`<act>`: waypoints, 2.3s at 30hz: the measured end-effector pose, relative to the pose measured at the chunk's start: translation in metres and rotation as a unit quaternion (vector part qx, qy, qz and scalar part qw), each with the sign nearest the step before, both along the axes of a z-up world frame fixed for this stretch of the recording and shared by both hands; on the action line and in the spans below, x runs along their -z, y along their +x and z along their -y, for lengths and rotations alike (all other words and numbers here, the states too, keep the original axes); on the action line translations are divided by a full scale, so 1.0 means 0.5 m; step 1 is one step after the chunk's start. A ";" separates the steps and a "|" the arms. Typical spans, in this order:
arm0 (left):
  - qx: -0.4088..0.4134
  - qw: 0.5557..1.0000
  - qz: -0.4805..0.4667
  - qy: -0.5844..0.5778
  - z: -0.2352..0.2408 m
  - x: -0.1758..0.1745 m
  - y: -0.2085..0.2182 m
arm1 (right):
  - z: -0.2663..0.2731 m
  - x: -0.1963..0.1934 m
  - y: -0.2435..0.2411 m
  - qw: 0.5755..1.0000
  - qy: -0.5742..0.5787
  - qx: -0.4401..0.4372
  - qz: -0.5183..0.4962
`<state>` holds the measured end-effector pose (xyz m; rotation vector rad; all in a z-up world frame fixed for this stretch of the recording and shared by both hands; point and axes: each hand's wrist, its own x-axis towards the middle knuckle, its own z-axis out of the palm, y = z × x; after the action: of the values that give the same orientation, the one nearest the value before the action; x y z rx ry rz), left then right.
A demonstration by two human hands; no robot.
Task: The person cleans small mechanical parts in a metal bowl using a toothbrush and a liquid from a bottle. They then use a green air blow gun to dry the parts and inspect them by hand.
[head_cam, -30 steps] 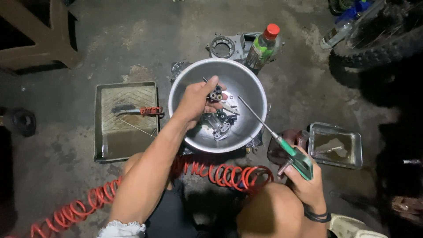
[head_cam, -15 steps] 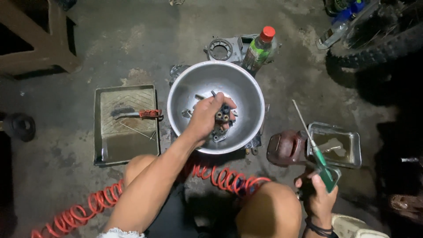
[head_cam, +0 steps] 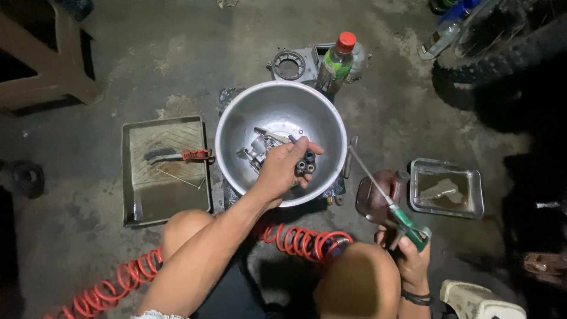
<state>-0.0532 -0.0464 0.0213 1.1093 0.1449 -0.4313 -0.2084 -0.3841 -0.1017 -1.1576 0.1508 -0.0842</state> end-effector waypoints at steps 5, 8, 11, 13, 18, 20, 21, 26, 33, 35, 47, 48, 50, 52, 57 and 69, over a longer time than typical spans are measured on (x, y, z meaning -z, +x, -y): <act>-0.003 1.000 -0.022 -0.020 0.029 -0.012 -0.004 | 0.002 0.004 0.000 0.998 -0.064 0.001 0.003; 0.004 1.000 -0.013 -0.003 0.091 -0.034 -0.010 | -0.010 0.002 0.012 0.992 -0.089 0.093 -0.009; 0.051 0.999 -0.003 0.015 0.211 -0.001 -0.020 | -0.038 -0.058 0.022 0.959 -0.034 0.273 -0.063; 0.084 0.996 0.004 0.011 0.289 0.046 -0.024 | -0.020 -0.060 0.022 0.921 0.035 0.379 -0.088; 0.098 0.991 -0.063 0.069 0.401 0.175 -0.034 | 0.114 0.118 -0.055 0.865 0.173 0.432 -0.188; 0.106 0.989 -0.079 0.073 0.416 0.205 -0.037 | 0.176 0.245 -0.077 0.858 0.181 0.429 -0.217; 0.104 0.987 -0.093 0.076 0.419 0.222 -0.036 | 0.203 0.312 -0.086 0.855 0.189 0.416 -0.246; 0.105 0.982 -0.130 0.087 0.463 0.422 -0.033 | 0.225 0.509 -0.112 0.842 0.197 0.378 -0.332; 0.120 0.968 -0.180 0.127 0.517 0.547 -0.075 | 0.240 0.627 -0.157 0.854 0.168 0.280 -0.406; 0.129 0.967 -0.177 0.132 0.528 0.526 -0.074 | 0.249 0.633 -0.152 0.842 0.144 0.277 -0.440; 0.113 0.982 -0.091 0.117 0.514 0.264 0.005 | 0.298 0.270 0.068 0.850 -0.334 0.318 -0.255; 0.106 0.985 -0.069 0.115 0.506 0.218 0.018 | 0.288 0.188 0.125 0.877 -0.224 0.377 -0.196; 0.077 0.992 -0.033 0.099 0.462 0.099 0.033 | 0.217 0.002 0.228 0.887 -0.318 0.316 -0.112; 0.048 0.995 0.001 0.086 0.403 0.001 0.039 | 0.131 -0.142 0.312 0.879 -0.404 0.251 -0.024; -0.064 0.987 0.094 0.112 0.187 -0.121 0.080 | -0.147 -0.327 0.449 0.822 -0.535 0.002 0.193; -0.152 0.908 0.032 0.389 -0.195 0.022 0.037 | -0.462 -0.205 0.520 0.481 -0.828 -0.205 0.204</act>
<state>-0.0350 0.0510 0.0103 1.8499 0.4528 -0.0373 0.0517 -0.1531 0.0006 -3.0697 -0.8966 -0.0600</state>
